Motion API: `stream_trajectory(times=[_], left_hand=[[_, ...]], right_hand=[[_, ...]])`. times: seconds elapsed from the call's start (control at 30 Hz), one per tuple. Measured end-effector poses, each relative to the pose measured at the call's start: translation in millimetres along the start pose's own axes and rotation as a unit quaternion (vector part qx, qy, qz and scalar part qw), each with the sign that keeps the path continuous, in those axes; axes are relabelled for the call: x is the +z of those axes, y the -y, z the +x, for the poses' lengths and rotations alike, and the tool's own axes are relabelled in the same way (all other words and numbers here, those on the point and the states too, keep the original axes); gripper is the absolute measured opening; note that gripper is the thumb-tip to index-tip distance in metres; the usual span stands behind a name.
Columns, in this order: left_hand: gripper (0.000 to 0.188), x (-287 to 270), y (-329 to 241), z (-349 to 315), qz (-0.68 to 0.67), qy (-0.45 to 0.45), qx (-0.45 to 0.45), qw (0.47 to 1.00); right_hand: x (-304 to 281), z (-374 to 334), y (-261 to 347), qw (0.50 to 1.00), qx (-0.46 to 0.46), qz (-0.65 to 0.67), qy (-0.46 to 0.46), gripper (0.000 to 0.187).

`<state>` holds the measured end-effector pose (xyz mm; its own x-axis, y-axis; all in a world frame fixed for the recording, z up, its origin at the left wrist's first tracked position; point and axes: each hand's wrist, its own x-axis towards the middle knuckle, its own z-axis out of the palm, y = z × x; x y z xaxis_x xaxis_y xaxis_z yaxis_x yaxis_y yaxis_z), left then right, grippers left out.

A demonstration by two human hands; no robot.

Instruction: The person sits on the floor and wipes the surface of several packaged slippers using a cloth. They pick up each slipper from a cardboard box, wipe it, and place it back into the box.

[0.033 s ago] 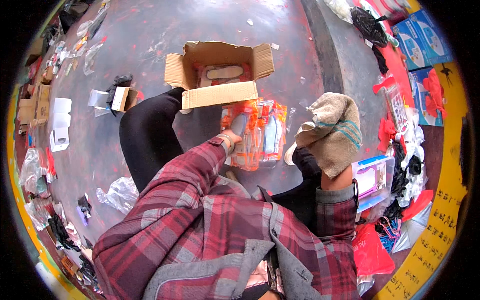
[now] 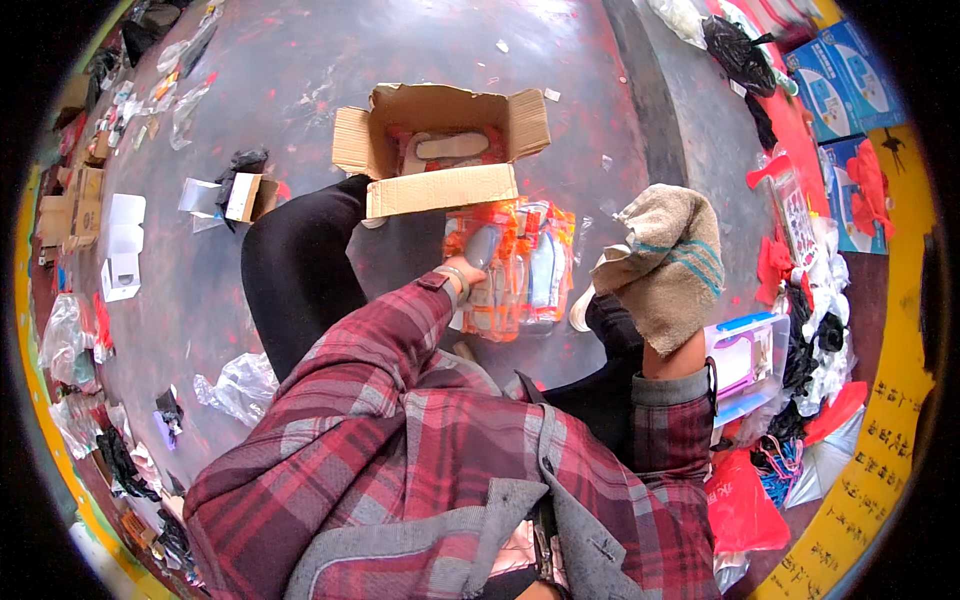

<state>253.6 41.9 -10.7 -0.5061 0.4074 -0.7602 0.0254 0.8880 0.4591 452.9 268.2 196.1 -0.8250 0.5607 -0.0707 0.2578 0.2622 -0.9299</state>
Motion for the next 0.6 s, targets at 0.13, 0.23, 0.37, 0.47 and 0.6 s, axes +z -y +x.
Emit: stream_trajectory(times=[0.13,0.23,0.37,0.47,0.6], left_hand=[[0.066,25,42,45,-0.232,-0.005,0.203,0.951],[0.058,-2,-17,-8,-0.501,0.257,0.221,0.796],[0.064,-50,-66,-87,-0.63,0.427,0.232,0.606],[0.073,-75,-84,-118,-0.659,0.448,0.268,0.541],[0.062,-105,-96,-154,-0.712,0.387,0.288,0.509]], right_hand=[[15,5,21,0.988,0.035,0.152,0.02,0.043],[7,1,0,0.973,0.02,0.221,0.06,0.043],[9,3,-15,0.976,-0.046,0.182,0.107,0.042],[25,7,-39,0.856,-0.026,0.495,0.146,0.04],[31,36,-88,0.936,-0.271,-0.185,0.131,0.054]])
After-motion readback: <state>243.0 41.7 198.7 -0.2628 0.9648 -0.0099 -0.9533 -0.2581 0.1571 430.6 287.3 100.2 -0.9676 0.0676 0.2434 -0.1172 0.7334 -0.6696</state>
